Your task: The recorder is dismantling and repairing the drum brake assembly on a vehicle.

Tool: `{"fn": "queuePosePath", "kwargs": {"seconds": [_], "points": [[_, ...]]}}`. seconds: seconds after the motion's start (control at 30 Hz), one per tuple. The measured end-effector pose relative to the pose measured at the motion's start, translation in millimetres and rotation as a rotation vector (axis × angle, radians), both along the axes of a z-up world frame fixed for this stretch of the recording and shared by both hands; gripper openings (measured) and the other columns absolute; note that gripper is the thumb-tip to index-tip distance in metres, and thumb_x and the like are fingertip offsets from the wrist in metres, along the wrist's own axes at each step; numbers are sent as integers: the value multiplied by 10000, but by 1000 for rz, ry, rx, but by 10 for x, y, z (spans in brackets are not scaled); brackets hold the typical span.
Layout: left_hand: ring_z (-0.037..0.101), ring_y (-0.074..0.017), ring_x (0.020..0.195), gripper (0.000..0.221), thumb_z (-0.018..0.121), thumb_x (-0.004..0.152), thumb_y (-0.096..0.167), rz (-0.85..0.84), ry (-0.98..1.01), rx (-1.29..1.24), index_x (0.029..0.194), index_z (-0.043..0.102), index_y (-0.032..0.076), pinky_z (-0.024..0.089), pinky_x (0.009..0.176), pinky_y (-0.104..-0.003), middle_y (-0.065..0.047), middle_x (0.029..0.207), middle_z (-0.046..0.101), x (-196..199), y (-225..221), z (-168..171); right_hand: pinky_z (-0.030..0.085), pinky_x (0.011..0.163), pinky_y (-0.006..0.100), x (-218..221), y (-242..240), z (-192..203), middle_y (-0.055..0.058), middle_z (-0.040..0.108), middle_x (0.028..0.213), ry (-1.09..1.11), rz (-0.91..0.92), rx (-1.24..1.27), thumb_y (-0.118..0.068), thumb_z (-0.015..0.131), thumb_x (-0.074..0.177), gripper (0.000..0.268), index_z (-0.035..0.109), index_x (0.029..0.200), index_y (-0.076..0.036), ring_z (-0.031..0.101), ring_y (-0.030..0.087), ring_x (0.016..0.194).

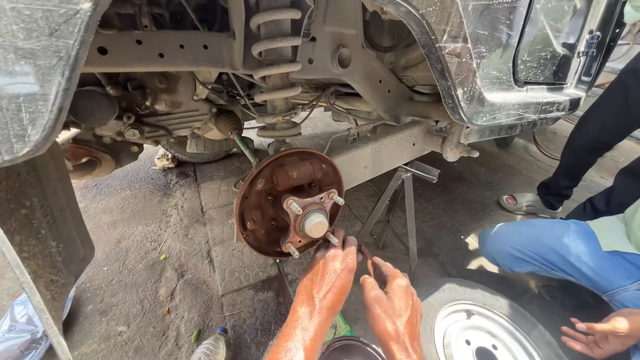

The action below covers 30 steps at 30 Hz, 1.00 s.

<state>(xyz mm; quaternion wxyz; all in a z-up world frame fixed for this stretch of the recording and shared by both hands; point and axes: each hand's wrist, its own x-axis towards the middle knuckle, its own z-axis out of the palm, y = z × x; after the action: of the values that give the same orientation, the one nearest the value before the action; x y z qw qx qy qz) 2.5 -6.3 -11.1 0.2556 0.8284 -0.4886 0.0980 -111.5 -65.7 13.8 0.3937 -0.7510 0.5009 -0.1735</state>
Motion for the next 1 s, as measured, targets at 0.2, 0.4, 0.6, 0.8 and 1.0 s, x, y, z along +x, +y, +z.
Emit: {"fn": "queuePosePath", "kwargs": {"seconds": [0.2,0.4,0.6,0.8,1.0], "points": [[712,-362,983,220,615,954,169,-24,-11,108,1087,606,-6,605,780,-468,-190,1199,642,97,49,115,490,962,469,-3,-118,-173,124,725,1097,-21,160,-528,-262,678,781,483,712,1234,-99,657,341,1078],[742,-334,880,167,556,1038,158,-60,96,146,1167,587,56,618,712,-461,-150,1067,693,146,-31,99,542,852,459,-8,-170,12,107,695,963,93,227,-494,-289,663,819,593,635,1388,-125,710,293,901],[740,-335,830,197,623,978,194,-28,-55,88,1111,589,53,625,675,-443,-126,1080,670,176,-85,-17,562,759,453,64,-247,-127,102,664,966,162,218,-604,-286,660,821,593,624,1393,-131,706,304,799],[736,-324,826,342,696,924,331,-3,27,114,1112,587,66,615,661,-440,-145,913,716,151,-77,-154,551,776,477,12,-326,-267,104,677,980,131,225,-629,-303,677,813,520,669,1292,-102,713,336,806],[742,-343,819,358,636,985,371,107,126,130,1172,567,74,615,668,-479,-168,844,737,42,-91,62,546,795,475,-15,-300,-184,87,710,993,3,176,-710,-288,656,840,376,710,1175,-128,713,337,822]]}}
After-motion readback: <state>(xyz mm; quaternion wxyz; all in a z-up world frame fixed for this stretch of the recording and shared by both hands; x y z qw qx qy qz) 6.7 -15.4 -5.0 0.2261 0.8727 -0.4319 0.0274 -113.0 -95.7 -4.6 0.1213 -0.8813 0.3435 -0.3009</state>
